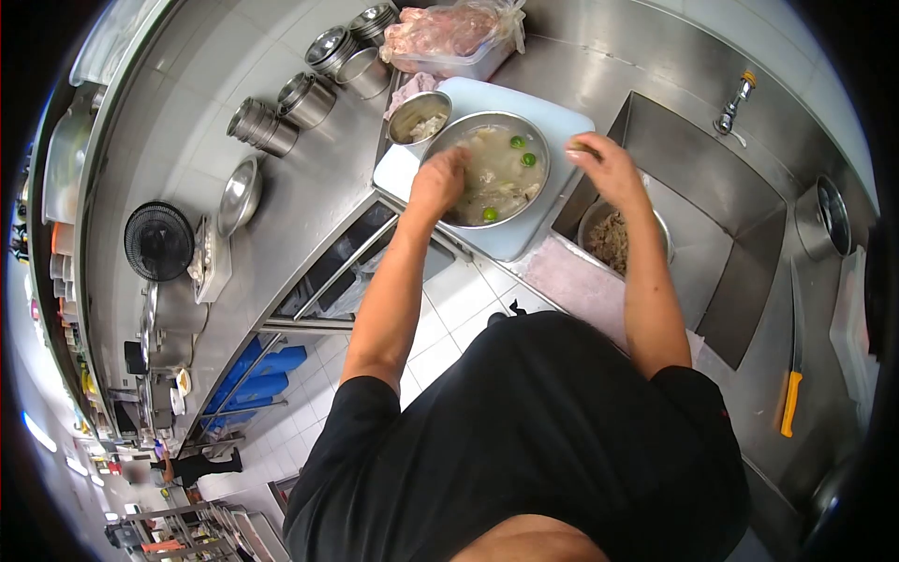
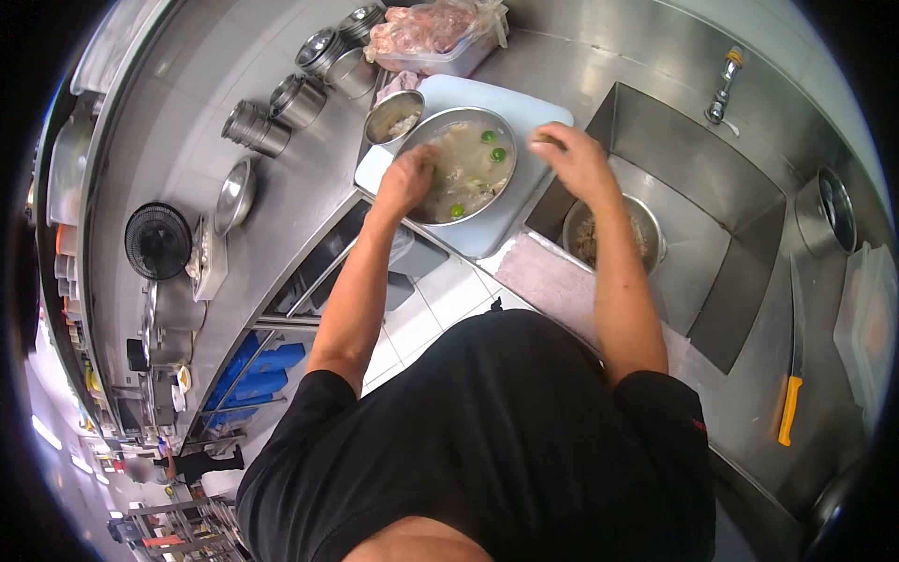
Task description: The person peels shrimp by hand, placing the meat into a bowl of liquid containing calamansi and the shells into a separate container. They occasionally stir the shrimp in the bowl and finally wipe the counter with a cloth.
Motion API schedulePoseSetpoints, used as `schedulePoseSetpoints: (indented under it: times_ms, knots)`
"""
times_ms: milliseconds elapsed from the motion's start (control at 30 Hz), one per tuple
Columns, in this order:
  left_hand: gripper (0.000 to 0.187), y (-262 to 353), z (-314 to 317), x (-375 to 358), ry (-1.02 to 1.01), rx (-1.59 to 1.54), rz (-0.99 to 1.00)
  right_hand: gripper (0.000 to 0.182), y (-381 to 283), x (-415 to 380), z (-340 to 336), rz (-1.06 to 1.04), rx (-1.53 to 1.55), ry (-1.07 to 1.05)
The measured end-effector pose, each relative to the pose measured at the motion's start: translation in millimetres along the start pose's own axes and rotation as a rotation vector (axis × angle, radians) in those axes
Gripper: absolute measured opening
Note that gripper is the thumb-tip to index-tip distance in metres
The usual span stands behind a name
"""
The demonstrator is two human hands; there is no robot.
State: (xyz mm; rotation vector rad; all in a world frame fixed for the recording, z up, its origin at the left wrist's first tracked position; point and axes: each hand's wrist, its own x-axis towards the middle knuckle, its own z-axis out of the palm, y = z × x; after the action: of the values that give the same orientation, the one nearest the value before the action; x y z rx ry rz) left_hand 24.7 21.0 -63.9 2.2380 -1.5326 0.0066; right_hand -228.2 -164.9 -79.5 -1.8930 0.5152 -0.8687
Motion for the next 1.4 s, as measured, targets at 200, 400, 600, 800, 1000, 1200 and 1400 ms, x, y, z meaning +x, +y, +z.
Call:
schedulePoseSetpoints:
  times_ms: [200, 400, 600, 800, 1000, 1200, 1400]
  knots:
    - [0.029, 21.7, -1.7, -5.9, -0.107, -0.001, -0.048, 0.032, 71.8, -43.8, -46.3, 0.461, -0.572, -0.181]
    - [0.025, 18.7, -1.4, 5.3, -0.206, -0.598, -0.308, 0.029, 33.0, -26.3, -28.0, 0.072, -0.673, -0.036]
    - [0.027, 50.2, -29.8, 0.7, -0.237, -0.870, -0.312, 0.027, -54.5, 16.0, 50.6, -0.322, -0.346, -0.087]
    - [0.025, 52.1, -48.3, -9.9, -0.177, -0.865, -0.273, 0.028, -68.1, 32.6, 82.6, -0.209, -0.256, -0.241]
    - [0.026, 46.1, -47.2, -15.5, -0.163, -1.127, -0.197, 0.029, -63.6, 37.4, 88.2, -0.061, 0.016, -0.266]
    - [0.029, 55.5, -19.5, -21.8, -0.032, -1.799, -0.233, 0.029, -57.9, 37.2, 90.9, 0.005, 0.155, -0.197]
    - [0.044, 67.1, -32.6, -22.7, -0.050, -1.368, -0.348, 0.023, -63.0, 33.8, 82.9, -0.148, -0.005, -0.248]
